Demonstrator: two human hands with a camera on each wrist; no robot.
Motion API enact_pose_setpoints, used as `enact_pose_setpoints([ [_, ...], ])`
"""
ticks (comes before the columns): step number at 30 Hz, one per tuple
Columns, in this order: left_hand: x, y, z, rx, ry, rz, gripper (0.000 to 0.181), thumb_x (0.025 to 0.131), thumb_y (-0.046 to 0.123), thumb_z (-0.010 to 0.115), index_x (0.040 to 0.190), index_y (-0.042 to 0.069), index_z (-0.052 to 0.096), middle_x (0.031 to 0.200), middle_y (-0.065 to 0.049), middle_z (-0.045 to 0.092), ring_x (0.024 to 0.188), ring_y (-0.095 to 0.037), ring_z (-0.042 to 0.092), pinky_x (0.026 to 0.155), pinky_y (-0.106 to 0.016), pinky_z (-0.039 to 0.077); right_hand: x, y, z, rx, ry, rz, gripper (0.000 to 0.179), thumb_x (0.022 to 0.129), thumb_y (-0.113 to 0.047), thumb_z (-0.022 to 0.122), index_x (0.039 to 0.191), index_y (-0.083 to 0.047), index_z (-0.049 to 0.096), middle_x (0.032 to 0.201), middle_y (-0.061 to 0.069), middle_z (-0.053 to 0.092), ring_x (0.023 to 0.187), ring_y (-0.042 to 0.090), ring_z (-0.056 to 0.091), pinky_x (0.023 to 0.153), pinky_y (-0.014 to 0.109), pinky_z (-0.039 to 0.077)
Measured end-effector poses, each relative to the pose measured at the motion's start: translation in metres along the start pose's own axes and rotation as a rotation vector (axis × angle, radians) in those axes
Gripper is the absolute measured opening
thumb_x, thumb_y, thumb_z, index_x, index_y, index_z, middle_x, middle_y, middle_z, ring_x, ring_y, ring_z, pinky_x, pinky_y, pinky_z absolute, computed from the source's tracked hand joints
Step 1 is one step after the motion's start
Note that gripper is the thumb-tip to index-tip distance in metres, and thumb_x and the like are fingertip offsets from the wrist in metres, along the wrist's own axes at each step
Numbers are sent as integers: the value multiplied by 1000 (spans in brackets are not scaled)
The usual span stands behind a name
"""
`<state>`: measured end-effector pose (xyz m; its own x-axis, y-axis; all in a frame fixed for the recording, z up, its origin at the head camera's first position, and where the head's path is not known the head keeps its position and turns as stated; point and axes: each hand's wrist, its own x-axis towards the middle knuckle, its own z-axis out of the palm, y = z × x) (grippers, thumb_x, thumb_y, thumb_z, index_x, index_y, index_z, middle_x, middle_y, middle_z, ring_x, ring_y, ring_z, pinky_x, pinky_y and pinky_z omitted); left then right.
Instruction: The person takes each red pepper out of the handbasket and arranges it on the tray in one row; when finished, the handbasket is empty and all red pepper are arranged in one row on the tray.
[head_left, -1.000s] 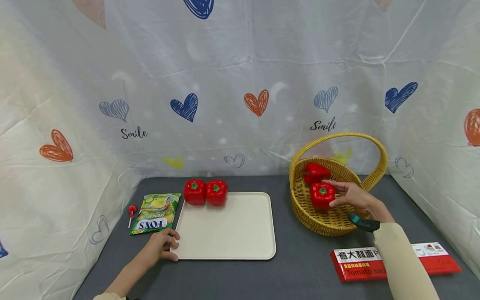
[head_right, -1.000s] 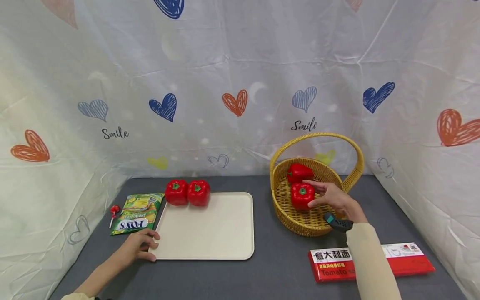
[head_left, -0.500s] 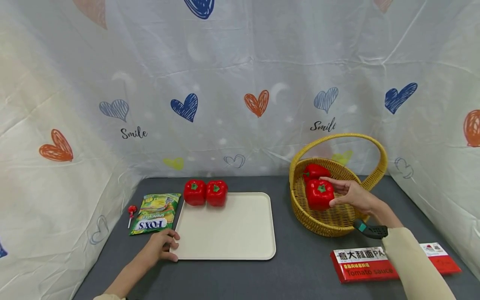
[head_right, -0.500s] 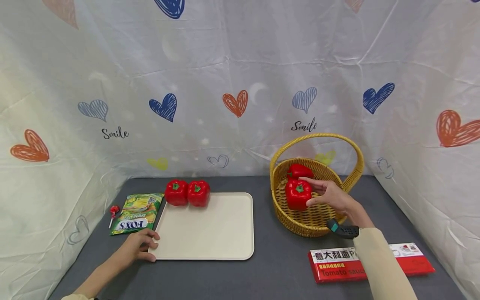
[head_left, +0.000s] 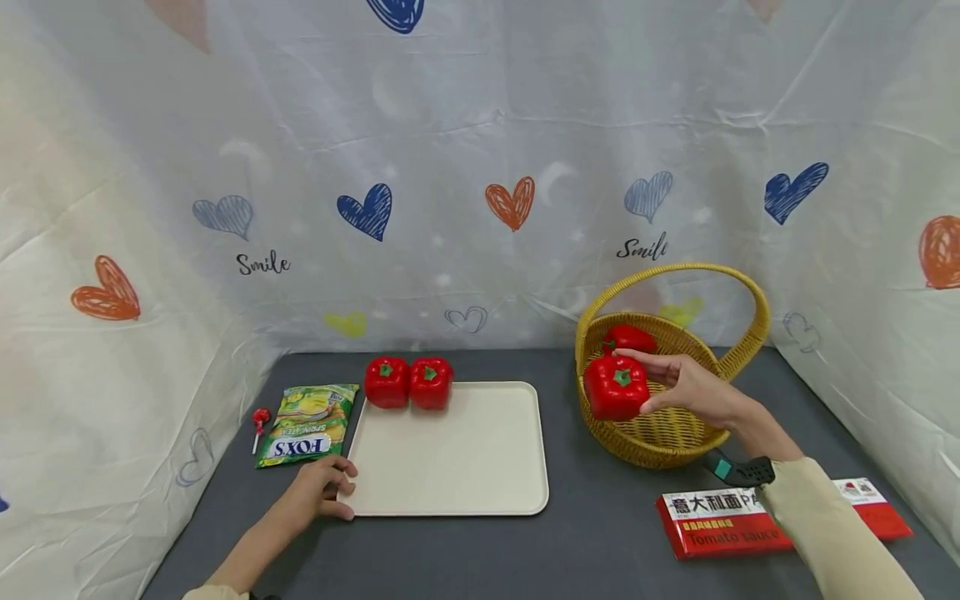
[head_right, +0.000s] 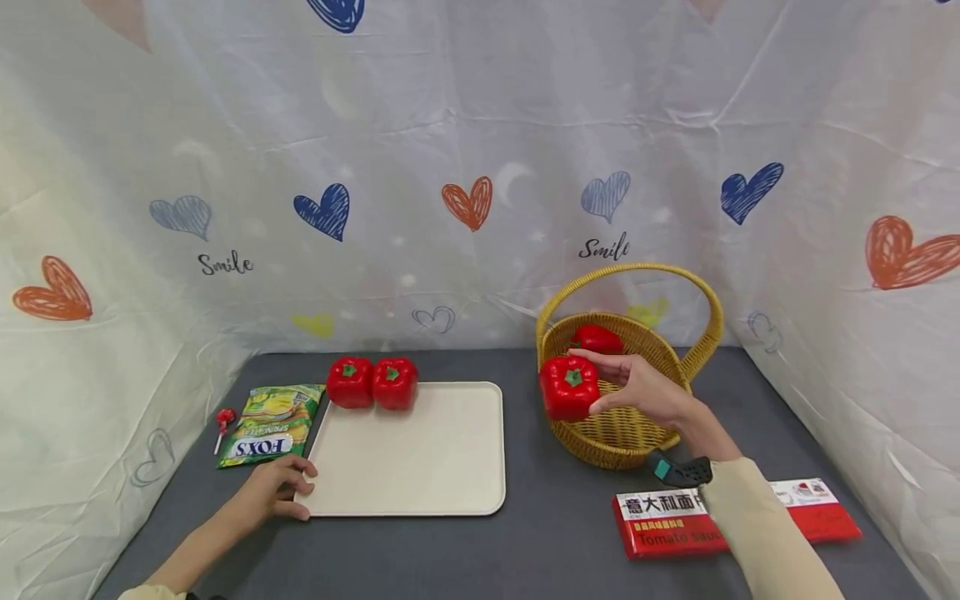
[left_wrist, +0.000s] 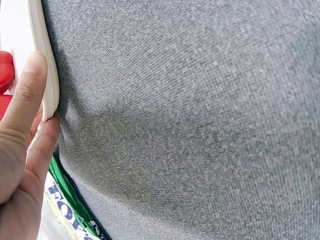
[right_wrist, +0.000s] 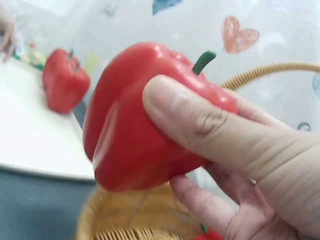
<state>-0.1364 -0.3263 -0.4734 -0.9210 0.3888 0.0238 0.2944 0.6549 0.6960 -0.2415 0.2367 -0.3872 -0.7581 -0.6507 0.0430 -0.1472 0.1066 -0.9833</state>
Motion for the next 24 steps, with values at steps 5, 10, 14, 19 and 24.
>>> enact_pose_setpoints([
  [5, -3, 1, -1, 43, 3, 18, 25, 59, 8, 89, 68, 2, 66, 95, -10, 58, 77, -5, 50, 61, -26, 47, 19, -3, 16, 45, -49, 25, 68, 85, 1, 69, 145, -3, 37, 134, -2, 55, 118, 12, 54, 89, 33, 49],
  [10, -3, 1, -1, 30, -4, -16, 26, 60, 9, 88, 70, 2, 66, 96, -10, 58, 76, -5, 50, 61, -25, 46, 37, -2, 31, 68, -81, 15, 70, 83, 0, 72, 144, -1, 38, 134, 3, 56, 117, 15, 56, 88, 35, 49],
  [14, -1, -1, -1, 22, -7, -39, 26, 60, 9, 88, 71, 3, 66, 97, -9, 58, 79, -6, 51, 63, -24, 48, 50, 1, 46, 90, -94, 12, 72, 82, 1, 73, 144, 1, 37, 138, 9, 53, 118, 16, 55, 88, 37, 49],
  [19, 1, -1, -1, 35, -10, -21, 25, 61, 12, 88, 71, 3, 67, 97, -9, 59, 81, -9, 53, 64, -25, 49, 69, 2, 66, 101, -68, 70, 74, 78, 0, 76, 143, 0, 40, 140, 17, 49, 122, 24, 53, 90, 38, 49],
  [24, 0, 0, -2, 42, -15, -33, 25, 61, 13, 88, 71, 3, 68, 98, -9, 59, 82, -12, 55, 65, -27, 51, 88, 3, 84, 112, 21, 132, 72, 78, 2, 76, 141, 1, 42, 140, 23, 46, 127, 36, 46, 90, 39, 48],
])
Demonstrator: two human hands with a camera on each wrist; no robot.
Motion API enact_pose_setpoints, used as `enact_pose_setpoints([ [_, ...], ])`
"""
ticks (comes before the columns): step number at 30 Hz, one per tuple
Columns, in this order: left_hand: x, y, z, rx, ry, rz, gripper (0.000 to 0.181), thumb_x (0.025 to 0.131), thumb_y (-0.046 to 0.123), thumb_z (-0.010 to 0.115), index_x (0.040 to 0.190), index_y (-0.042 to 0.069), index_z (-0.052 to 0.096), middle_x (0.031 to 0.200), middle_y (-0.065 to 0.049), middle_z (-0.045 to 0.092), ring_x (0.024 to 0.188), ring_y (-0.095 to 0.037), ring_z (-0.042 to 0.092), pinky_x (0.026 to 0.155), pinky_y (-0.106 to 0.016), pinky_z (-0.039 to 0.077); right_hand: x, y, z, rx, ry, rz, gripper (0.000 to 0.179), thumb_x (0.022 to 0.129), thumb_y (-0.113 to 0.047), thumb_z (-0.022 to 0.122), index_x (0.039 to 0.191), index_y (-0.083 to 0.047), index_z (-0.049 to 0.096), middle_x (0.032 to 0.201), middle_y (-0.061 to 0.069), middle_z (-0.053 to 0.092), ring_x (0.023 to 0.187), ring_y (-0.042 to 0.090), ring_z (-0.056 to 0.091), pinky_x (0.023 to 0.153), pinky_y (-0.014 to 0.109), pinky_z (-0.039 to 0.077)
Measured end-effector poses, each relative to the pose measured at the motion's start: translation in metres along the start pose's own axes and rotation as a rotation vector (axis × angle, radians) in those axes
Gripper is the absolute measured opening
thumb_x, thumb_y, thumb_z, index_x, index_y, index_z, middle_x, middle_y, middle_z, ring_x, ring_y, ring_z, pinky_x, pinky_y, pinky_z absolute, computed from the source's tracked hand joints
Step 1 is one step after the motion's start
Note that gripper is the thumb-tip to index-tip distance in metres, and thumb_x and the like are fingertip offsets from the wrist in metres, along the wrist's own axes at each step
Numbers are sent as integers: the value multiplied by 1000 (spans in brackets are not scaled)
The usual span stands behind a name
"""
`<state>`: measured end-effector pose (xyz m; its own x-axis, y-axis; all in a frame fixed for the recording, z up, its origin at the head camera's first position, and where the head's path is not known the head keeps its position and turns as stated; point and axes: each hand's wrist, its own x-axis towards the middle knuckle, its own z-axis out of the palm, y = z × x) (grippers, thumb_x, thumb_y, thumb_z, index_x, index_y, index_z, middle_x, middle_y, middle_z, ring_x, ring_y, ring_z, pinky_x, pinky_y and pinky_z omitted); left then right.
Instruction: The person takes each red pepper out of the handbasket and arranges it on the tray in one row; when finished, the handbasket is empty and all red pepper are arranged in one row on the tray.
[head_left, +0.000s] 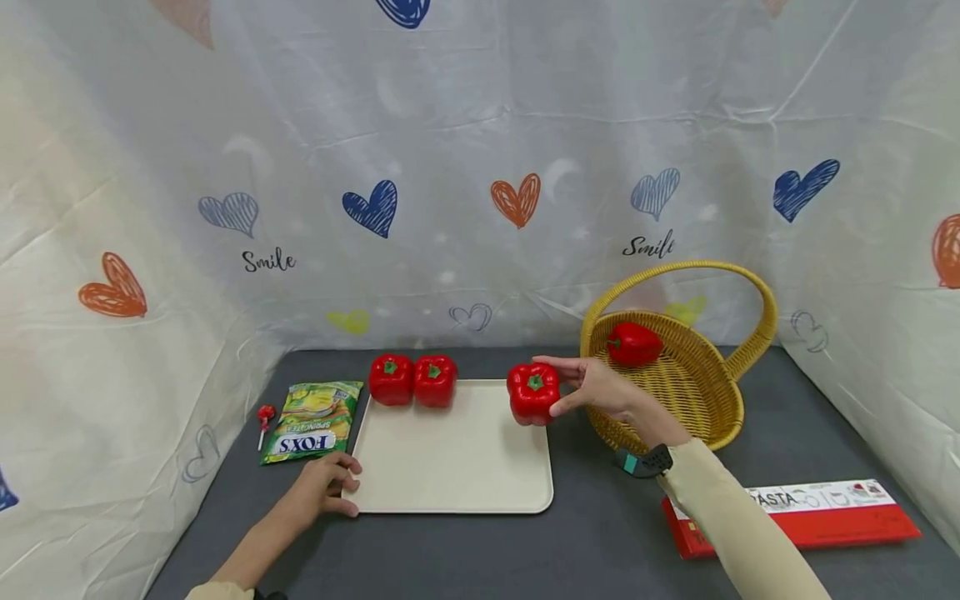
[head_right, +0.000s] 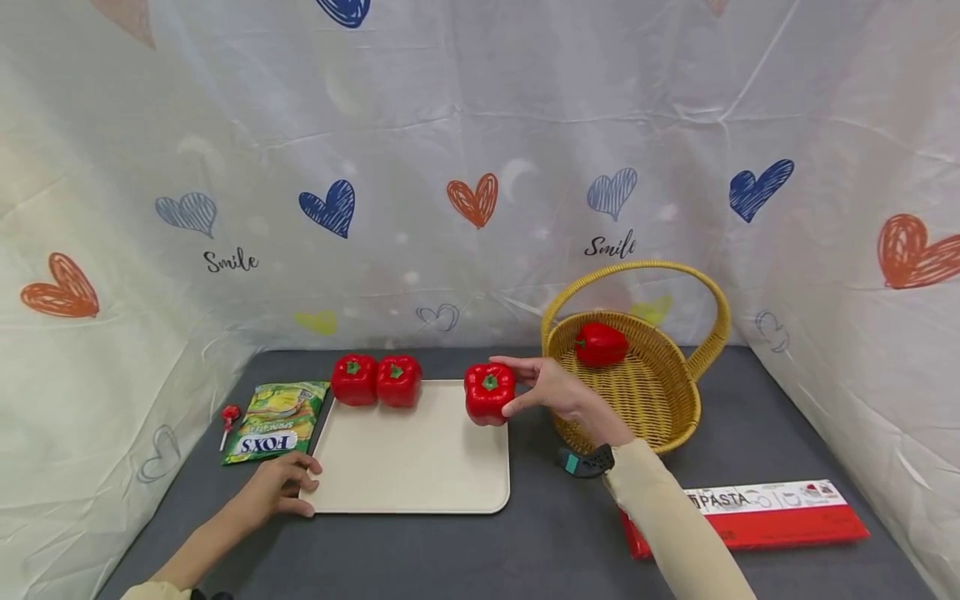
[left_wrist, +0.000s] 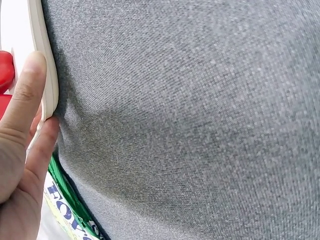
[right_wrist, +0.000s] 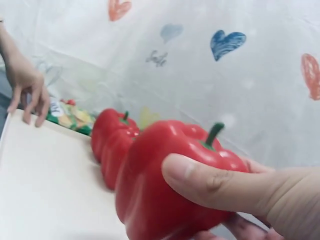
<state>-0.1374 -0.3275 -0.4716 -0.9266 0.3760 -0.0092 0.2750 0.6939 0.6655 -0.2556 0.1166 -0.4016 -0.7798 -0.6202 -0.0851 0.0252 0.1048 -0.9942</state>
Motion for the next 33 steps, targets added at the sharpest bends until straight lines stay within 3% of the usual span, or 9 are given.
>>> enact_pose_setpoints([
  [5, 0, 0, -1, -11, 4, 3, 26, 61, 12, 88, 71, 2, 67, 98, -10, 59, 82, -12, 55, 65, -28, 51, 21, 8, 17, 35, 82, 39, 71, 76, 10, 74, 140, 4, 42, 139, 25, 46, 129, 39, 43, 90, 41, 47],
  [13, -1, 0, 1, -18, -1, -11, 26, 61, 10, 88, 72, 2, 66, 98, -10, 58, 80, -8, 52, 63, -25, 48, 49, 25, 28, 79, 101, 96, 75, 74, 18, 71, 141, 3, 42, 140, 23, 45, 131, 37, 41, 90, 39, 48],
  [25, -1, 0, 0, 3, 9, -6, 26, 60, 11, 89, 73, 2, 68, 98, -9, 58, 81, -9, 54, 65, -25, 50, 82, 34, 36, 146, 139, 153, 80, 73, 23, 69, 144, -2, 40, 143, 22, 44, 131, 33, 42, 71, 25, 52],
  [33, 0, 0, 1, -13, 18, -3, 27, 60, 10, 89, 72, 3, 66, 98, -9, 58, 80, -7, 52, 63, -24, 48, 96, 31, 44, 104, 142, 166, 79, 72, 21, 71, 141, -7, 46, 139, 19, 49, 127, 31, 47, 79, 32, 53],
])
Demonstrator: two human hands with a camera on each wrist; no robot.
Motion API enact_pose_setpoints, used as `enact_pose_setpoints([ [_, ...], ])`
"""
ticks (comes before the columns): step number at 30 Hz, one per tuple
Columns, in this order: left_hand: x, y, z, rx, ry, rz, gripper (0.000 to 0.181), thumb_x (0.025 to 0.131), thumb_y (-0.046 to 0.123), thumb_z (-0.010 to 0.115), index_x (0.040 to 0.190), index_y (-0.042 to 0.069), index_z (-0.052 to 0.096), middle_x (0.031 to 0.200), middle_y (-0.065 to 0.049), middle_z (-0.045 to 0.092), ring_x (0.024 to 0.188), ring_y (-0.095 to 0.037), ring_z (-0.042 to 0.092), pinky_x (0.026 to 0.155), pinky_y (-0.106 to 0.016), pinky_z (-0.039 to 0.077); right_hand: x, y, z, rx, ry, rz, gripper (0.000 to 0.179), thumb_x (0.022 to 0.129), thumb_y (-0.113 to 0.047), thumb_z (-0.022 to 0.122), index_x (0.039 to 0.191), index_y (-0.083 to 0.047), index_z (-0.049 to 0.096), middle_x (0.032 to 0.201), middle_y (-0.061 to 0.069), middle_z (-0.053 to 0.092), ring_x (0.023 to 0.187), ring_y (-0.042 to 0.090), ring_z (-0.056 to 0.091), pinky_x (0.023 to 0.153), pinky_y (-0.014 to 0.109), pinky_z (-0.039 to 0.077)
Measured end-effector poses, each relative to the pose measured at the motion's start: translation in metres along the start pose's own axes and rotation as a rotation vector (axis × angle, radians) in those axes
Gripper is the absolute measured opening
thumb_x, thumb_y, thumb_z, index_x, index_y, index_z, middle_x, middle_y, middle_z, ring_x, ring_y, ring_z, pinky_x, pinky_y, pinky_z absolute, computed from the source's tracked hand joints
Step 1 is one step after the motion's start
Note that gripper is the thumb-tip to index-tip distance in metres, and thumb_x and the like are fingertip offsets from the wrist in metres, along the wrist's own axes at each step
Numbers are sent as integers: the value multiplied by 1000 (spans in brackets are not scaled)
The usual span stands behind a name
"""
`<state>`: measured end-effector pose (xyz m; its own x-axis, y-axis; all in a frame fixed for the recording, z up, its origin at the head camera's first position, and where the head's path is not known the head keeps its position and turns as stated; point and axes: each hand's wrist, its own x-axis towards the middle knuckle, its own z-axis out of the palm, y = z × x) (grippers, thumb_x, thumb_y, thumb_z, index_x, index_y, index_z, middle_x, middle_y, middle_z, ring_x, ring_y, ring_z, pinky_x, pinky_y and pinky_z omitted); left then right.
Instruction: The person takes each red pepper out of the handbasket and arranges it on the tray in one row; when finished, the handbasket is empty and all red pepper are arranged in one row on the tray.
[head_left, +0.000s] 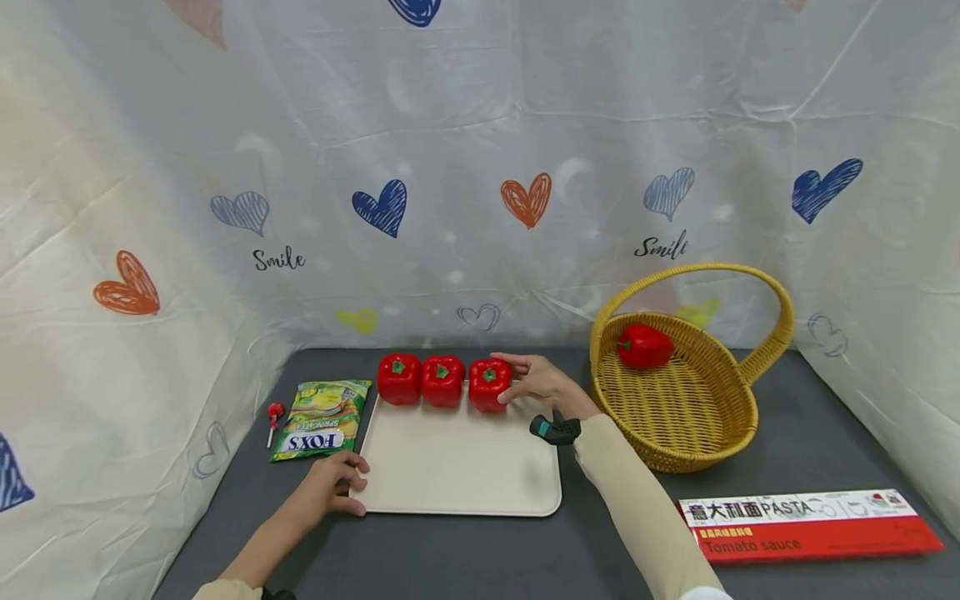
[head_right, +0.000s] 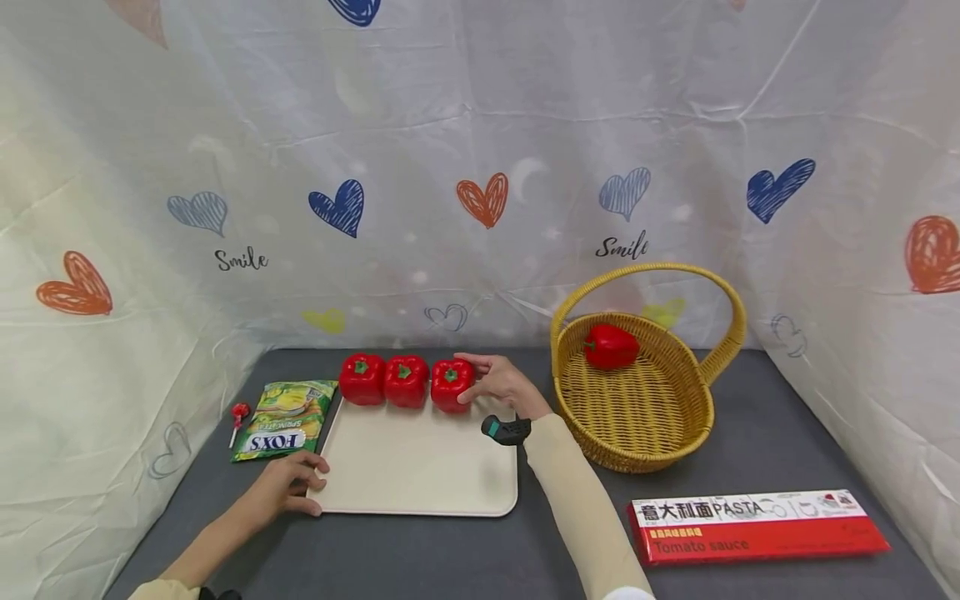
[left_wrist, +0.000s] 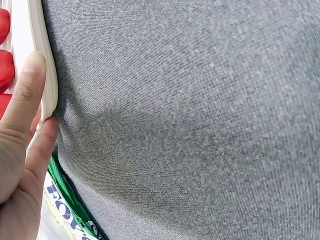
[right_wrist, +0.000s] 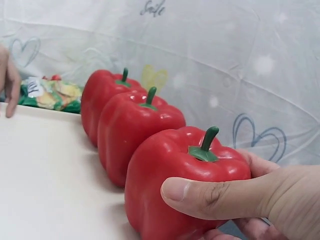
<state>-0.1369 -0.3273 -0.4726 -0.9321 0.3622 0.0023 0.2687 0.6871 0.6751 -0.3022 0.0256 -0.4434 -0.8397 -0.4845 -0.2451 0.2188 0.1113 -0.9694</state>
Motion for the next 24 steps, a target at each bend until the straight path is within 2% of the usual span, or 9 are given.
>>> enact_pose_setpoints([
  [3, 0, 2, 0, -8, 3, 5, 27, 59, 8, 89, 71, 2, 65, 97, -9, 58, 79, -7, 51, 62, -24, 47, 2, -1, 2, -12, 21, 5, 79, 72, 19, 73, 141, -7, 47, 138, 17, 50, 125, 28, 49, 76, 28, 53],
  [5, 1, 3, 1, -12, 2, -4, 27, 59, 7, 89, 71, 2, 65, 97, -9, 57, 79, -7, 51, 62, -24, 47, 2, -1, 3, -27, 40, 4, 78, 71, 17, 74, 140, -7, 48, 137, 17, 51, 120, 27, 52, 69, 23, 51],
  [8, 2, 4, 0, -9, -4, -18, 27, 60, 7, 88, 72, 2, 65, 97, -9, 58, 79, -8, 51, 63, -24, 48, 2, -2, 4, -41, 59, 0, 77, 71, 17, 75, 139, -8, 50, 137, 16, 52, 118, 24, 52, 66, 22, 49],
  [10, 2, 4, 0, -6, -8, -31, 26, 60, 7, 88, 72, 2, 65, 98, -9, 58, 79, -10, 51, 63, -25, 48, 1, -3, 6, -48, 59, -10, 76, 71, 16, 75, 139, -8, 50, 138, 16, 51, 121, 26, 51, 71, 25, 51],
  [12, 2, 4, 0, -3, -11, -40, 26, 60, 7, 88, 73, 2, 66, 98, -9, 58, 79, -11, 51, 63, -25, 48, 1, -4, 7, -60, 56, -21, 75, 72, 16, 75, 138, -8, 50, 139, 15, 50, 127, 28, 47, 81, 31, 52],
  [17, 1, 4, 1, -19, -5, -65, 27, 60, 6, 88, 74, 1, 66, 99, -9, 58, 79, -10, 51, 63, -24, 47, 0, -3, 10, -107, 49, -50, 73, 74, 14, 74, 139, -7, 49, 141, 15, 48, 131, 31, 42, 91, 38, 48],
  [24, 0, 2, 1, 18, -3, -5, 25, 60, 9, 89, 73, 3, 67, 98, -8, 59, 80, -8, 52, 64, -25, 48, 0, 0, 11, -122, 39, -84, 75, 74, 15, 72, 140, -9, 47, 144, 13, 45, 132, 29, 41, 94, 38, 46],
])
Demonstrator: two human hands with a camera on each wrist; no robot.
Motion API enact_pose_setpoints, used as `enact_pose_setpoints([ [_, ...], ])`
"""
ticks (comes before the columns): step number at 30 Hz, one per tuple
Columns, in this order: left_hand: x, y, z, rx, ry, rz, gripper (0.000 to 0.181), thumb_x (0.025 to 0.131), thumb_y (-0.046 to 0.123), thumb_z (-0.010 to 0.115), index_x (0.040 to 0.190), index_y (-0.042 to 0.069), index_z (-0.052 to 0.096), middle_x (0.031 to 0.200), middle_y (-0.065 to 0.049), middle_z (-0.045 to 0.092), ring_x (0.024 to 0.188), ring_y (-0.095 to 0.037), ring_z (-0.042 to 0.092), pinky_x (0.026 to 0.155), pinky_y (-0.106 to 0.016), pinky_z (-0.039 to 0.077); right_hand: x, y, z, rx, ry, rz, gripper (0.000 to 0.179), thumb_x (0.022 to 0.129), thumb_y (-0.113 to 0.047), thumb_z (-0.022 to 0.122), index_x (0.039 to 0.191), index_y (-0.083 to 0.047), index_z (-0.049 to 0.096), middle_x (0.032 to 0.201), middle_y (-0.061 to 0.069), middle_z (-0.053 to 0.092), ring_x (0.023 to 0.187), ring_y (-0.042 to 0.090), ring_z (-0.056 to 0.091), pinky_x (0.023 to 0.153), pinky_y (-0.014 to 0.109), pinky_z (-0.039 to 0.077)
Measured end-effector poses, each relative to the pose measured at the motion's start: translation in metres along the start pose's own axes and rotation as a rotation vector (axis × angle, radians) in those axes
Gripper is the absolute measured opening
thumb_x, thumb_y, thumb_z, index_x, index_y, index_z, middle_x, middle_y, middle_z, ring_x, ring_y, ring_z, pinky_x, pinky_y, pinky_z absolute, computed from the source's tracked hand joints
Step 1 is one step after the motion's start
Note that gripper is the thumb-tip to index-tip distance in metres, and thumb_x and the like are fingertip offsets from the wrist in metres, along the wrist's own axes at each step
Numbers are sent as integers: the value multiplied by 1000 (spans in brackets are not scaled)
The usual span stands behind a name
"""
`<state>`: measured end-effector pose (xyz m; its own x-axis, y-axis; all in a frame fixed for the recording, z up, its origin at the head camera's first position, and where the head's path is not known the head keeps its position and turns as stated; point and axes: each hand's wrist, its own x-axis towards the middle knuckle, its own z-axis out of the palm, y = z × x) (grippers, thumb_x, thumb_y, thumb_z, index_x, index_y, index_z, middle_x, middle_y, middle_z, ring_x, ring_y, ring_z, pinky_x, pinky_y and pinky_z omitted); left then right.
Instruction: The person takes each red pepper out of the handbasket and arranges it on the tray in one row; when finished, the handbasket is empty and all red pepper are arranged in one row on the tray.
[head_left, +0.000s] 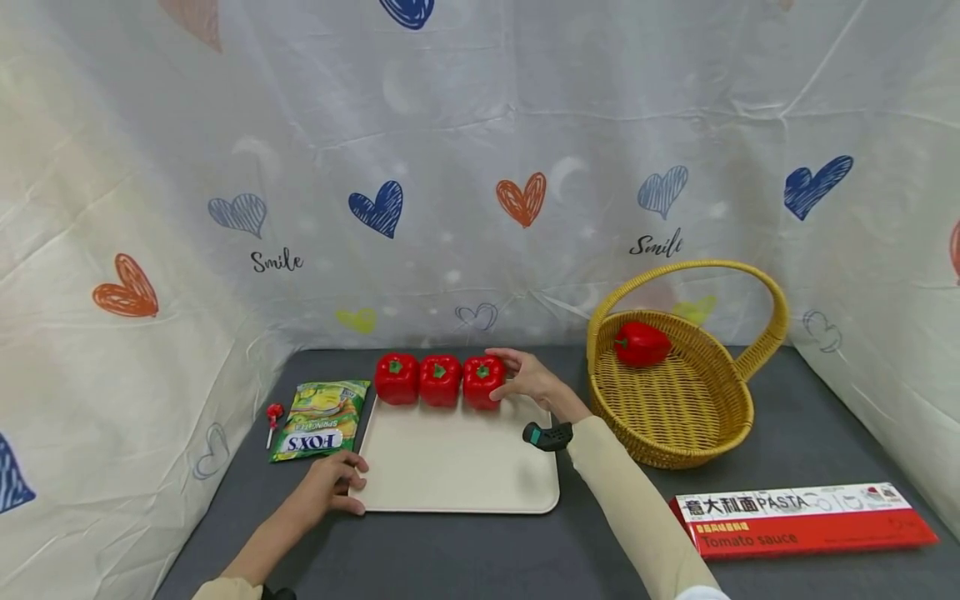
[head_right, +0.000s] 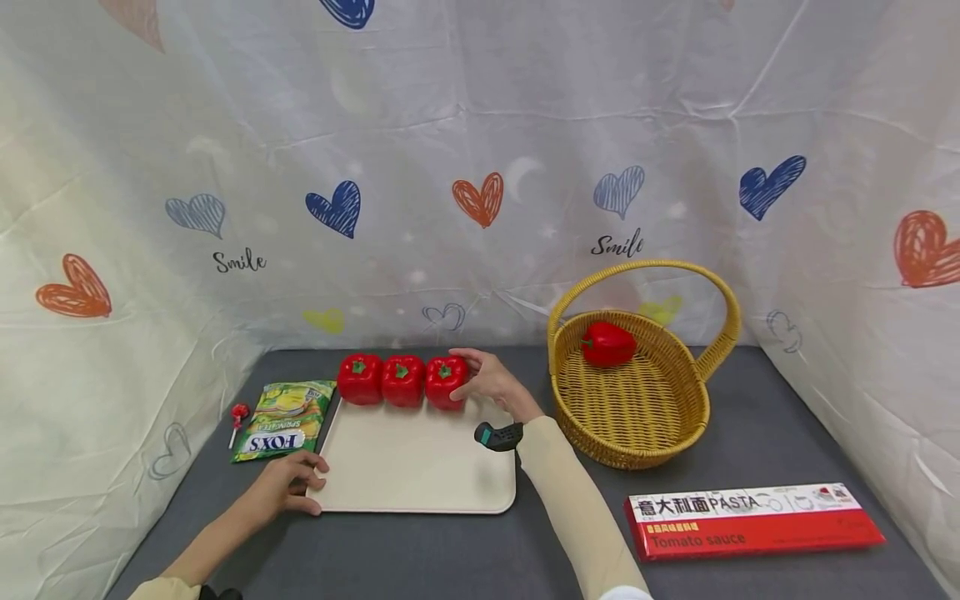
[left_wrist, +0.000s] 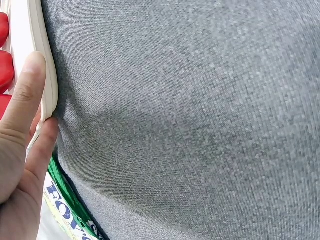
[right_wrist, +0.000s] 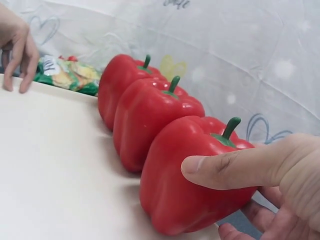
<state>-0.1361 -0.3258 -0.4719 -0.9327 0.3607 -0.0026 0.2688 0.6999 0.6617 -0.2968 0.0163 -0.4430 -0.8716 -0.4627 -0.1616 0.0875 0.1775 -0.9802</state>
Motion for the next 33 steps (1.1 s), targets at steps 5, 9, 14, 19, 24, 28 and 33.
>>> enact_pose_setpoints([
  [5, 0, -1, 0, 5, -4, 1, 25, 61, 9, 89, 73, 3, 67, 98, -8, 58, 79, -7, 51, 63, -23, 47, -1, 0, -1, 7, -10, -17, 77, 74, 15, 71, 142, -9, 44, 147, 12, 41, 136, 28, 35, 99, 40, 41],
  [9, 1, 0, 0, -9, -5, -19, 26, 60, 8, 89, 73, 2, 66, 98, -8, 58, 78, -7, 51, 62, -24, 47, -2, -2, -1, 15, -10, -17, 76, 74, 15, 71, 141, -9, 45, 146, 12, 42, 136, 28, 36, 101, 41, 39],
  [14, 2, 1, 1, -100, 0, -94, 28, 61, 1, 87, 76, -1, 64, 99, -10, 57, 79, -12, 51, 62, -25, 47, -8, -7, -5, 21, -14, -30, 74, 76, 13, 71, 142, -9, 45, 148, 13, 39, 139, 28, 31, 103, 42, 36],
  [19, 1, 2, 3, -164, 5, -116, 28, 61, -3, 86, 77, -4, 63, 100, -13, 57, 81, -16, 53, 64, -27, 48, -21, -8, -17, 40, -53, -46, 69, 82, 6, 71, 143, -7, 42, 151, 16, 34, 141, 31, 25, 106, 44, 32],
  [24, -2, 1, 1, -61, 4, -15, 27, 59, 4, 88, 72, 0, 65, 98, -12, 58, 81, -12, 53, 64, -28, 49, -40, -6, -41, 56, -122, -101, 63, 87, -1, 68, 143, 0, 39, 149, 20, 35, 139, 33, 29, 102, 42, 38],
  [28, -2, 0, 0, -30, 7, -5, 26, 60, 5, 89, 70, 1, 65, 96, -11, 58, 76, -7, 50, 61, -26, 47, -62, -6, -67, 79, -171, -150, 58, 92, -4, 63, 143, 3, 36, 146, 21, 39, 135, 37, 34, 99, 42, 40],
  [33, 0, 1, 2, -101, 9, -75, 27, 59, 0, 88, 72, -1, 64, 98, -12, 58, 74, -9, 49, 60, -25, 45, -93, -8, -106, 69, -217, -167, 55, 95, -5, 58, 144, 2, 34, 145, 16, 43, 132, 31, 41, 99, 44, 40],
])
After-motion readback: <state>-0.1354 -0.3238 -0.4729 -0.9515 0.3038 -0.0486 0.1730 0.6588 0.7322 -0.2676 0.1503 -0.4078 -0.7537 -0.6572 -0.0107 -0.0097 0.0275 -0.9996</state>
